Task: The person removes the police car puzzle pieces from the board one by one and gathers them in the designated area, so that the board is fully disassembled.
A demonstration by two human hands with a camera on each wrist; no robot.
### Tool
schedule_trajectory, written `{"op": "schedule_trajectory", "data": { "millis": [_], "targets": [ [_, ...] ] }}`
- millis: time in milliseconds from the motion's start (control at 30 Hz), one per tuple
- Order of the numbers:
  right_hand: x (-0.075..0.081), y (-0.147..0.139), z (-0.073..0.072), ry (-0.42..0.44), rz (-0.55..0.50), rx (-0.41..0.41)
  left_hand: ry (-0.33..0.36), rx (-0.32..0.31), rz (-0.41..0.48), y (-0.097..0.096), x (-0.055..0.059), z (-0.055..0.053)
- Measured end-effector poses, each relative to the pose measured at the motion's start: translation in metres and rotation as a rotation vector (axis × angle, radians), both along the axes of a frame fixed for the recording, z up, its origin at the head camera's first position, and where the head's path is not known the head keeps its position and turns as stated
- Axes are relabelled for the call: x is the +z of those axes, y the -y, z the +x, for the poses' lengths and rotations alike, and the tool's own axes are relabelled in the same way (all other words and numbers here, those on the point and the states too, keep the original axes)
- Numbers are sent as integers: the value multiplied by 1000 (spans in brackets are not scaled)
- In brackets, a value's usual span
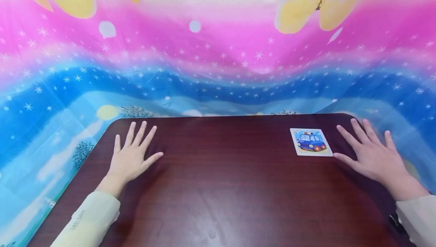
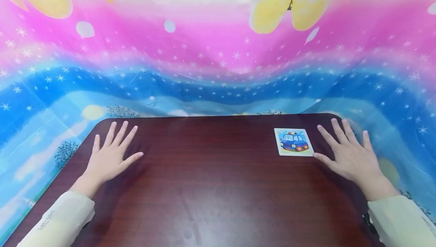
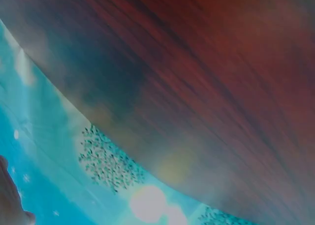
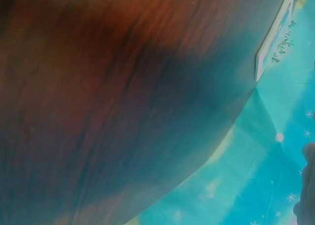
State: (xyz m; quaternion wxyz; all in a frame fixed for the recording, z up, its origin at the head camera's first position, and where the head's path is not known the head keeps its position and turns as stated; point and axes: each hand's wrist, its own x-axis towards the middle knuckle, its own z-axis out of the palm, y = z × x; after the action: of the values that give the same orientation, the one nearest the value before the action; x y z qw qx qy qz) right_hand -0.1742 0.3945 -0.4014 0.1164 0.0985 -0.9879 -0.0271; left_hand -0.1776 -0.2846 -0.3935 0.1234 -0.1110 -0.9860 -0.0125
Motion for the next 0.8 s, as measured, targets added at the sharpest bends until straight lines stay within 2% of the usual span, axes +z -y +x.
{"op": "schedule_trajectory", "data": {
  "millis": [300, 567, 800],
  "targets": [
    [-6, -7, -19, 76, -36, 63, -7, -66, -9, -30, -1, -16],
    [-11, -11, -36, 217, -75, 107, 13, -133, -34, -69, -4, -34],
    [-13, -6, -51, 327, -114, 96, 33, -191, -38, -104, -3, -53]
  ]
}}
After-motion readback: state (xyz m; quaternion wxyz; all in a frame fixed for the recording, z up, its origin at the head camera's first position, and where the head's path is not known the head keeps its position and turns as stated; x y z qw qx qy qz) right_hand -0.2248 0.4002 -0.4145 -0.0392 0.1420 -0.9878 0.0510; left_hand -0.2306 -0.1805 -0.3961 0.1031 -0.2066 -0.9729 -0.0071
